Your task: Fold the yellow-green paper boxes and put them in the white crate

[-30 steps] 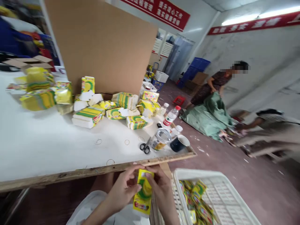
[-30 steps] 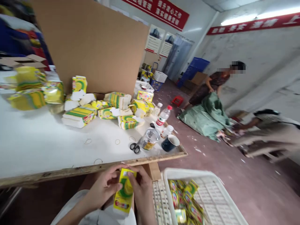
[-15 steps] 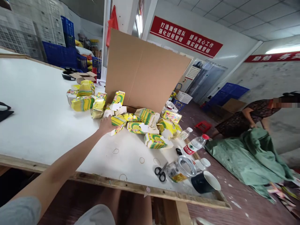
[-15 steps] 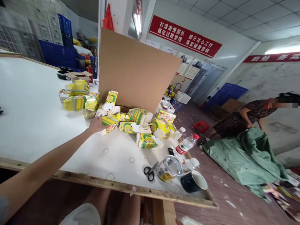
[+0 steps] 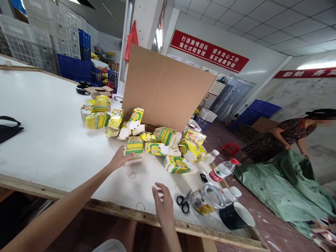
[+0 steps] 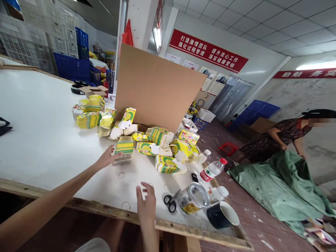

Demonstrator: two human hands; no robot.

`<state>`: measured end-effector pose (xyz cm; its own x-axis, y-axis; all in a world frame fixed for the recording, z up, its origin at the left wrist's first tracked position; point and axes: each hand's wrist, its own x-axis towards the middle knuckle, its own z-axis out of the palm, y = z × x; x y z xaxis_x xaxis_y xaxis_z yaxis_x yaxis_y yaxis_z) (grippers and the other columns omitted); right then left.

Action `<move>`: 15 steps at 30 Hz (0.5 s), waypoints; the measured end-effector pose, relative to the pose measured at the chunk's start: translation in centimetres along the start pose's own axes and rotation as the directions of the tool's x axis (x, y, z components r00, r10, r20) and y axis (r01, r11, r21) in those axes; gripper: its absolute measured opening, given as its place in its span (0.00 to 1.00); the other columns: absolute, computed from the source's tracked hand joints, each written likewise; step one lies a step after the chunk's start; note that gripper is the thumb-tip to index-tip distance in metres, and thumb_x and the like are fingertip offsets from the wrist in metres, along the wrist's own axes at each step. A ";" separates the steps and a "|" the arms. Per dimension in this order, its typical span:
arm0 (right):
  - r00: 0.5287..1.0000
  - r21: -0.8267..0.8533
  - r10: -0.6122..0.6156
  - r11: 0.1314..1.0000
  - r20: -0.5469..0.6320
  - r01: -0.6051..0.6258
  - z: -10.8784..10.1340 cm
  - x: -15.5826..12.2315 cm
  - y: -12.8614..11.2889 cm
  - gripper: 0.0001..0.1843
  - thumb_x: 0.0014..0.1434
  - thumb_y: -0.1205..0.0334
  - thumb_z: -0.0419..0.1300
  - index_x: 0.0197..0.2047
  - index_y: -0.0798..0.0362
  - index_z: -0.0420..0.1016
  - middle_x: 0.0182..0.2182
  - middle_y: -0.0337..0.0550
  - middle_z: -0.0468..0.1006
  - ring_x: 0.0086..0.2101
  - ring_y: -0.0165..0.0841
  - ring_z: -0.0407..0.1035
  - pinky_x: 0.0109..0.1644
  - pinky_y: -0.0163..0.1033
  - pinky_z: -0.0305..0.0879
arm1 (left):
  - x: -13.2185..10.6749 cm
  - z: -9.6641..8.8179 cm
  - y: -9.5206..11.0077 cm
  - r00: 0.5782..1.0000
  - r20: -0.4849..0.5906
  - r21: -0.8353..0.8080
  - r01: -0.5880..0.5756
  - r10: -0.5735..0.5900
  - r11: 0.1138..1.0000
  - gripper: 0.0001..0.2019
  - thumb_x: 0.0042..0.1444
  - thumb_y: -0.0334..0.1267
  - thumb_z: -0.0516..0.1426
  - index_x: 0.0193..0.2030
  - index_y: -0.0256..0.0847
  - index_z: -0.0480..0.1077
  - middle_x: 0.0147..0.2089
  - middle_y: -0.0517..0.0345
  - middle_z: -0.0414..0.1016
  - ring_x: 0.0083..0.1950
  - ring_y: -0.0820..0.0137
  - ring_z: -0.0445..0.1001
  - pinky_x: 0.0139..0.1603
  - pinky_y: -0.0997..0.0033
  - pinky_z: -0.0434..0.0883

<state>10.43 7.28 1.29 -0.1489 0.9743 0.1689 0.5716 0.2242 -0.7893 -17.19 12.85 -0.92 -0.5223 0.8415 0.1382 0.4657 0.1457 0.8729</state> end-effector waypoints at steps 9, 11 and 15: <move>0.985 -0.287 0.026 0.958 0.170 0.024 11.4 13.4 -9.9 0.50 0.53 0.41 0.64 0.67 0.68 0.57 0.67 0.74 0.56 0.65 0.63 0.48 0.63 0.67 0.44 | 0.5 1.2 -2.5 0.959 0.158 -0.539 0.282 -0.234 0.794 0.15 0.65 0.42 0.58 0.54 0.37 0.70 0.52 0.50 0.76 0.47 0.63 0.78 0.46 0.56 0.77; 0.980 -0.308 0.039 0.951 0.197 0.024 12.8 14.2 -10.1 0.49 0.52 0.47 0.65 0.68 0.68 0.55 0.69 0.74 0.50 0.67 0.63 0.43 0.64 0.68 0.39 | 0.6 1.4 -3.1 0.946 0.180 -0.571 0.324 -0.270 0.754 0.15 0.65 0.42 0.58 0.54 0.37 0.70 0.52 0.50 0.76 0.46 0.63 0.78 0.45 0.57 0.78; 0.978 -0.242 0.064 0.970 0.200 -0.014 12.4 14.6 -9.0 0.49 0.48 0.56 0.68 0.68 0.64 0.55 0.68 0.72 0.52 0.66 0.63 0.44 0.64 0.67 0.37 | 1.4 1.9 -3.8 0.936 0.157 -0.597 0.345 -0.316 0.724 0.16 0.65 0.42 0.58 0.55 0.38 0.70 0.53 0.50 0.75 0.47 0.62 0.77 0.46 0.56 0.77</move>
<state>-6.87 19.22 3.56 -0.2703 0.9628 -0.0028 0.7517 0.2092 -0.6255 -18.33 14.50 -4.92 -0.5234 0.8231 -0.2203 -0.2700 0.0851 0.9591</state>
